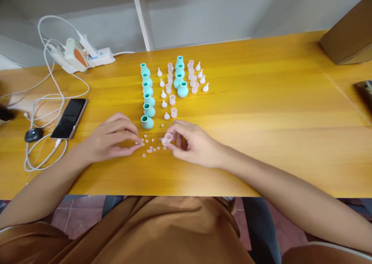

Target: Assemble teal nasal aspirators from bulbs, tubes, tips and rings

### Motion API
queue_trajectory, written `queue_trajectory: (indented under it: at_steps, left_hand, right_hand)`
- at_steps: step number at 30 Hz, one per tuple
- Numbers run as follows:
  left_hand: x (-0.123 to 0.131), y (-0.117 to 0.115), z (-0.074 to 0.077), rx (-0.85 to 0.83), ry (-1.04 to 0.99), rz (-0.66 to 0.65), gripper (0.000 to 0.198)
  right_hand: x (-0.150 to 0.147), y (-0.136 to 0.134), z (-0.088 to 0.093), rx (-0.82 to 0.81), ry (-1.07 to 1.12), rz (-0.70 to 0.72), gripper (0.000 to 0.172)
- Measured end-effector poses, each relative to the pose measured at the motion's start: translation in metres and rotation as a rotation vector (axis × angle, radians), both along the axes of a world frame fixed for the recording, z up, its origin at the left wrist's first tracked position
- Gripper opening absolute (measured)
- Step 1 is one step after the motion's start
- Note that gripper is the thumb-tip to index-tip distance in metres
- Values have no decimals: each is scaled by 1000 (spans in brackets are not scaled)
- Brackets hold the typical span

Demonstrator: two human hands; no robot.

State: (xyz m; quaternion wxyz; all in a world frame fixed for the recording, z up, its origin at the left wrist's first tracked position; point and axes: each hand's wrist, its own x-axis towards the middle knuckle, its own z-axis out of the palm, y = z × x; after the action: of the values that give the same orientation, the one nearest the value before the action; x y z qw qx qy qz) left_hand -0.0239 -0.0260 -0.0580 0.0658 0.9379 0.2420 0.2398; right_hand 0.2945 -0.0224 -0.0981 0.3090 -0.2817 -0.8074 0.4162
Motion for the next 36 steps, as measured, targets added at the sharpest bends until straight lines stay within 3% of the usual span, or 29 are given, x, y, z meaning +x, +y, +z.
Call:
queue_trajectory:
  at_steps: [4, 7, 10, 16, 24, 31, 36]
  left_hand:
    - [24, -20, -5, 26, -257, 5, 16]
    - [30, -28, -8, 43, -286, 41, 19]
    - [25, -29, -9, 84, -209, -13, 22]
    - [20, -25, -12, 74, -153, -34, 17]
    - [25, -24, -14, -111, -210, -60, 12]
    - [28, -26, -10, -234, -189, -75, 4]
    - [28, -26, -10, -247, -142, -66, 12]
  right_hand:
    - [-15, -23, 0, -234, 79, 60, 12]
    - [-21, -31, -3, -368, 131, 76, 15]
    - [-22, -31, -7, -407, 139, 89, 16]
    - [-21, -28, -7, -344, 103, 107, 14]
    - [-20, -26, -4, -219, 72, 141, 8]
    - [-16, -25, -5, -120, 21, 180, 13]
    - [-16, -25, -7, -90, 22, 194, 14]
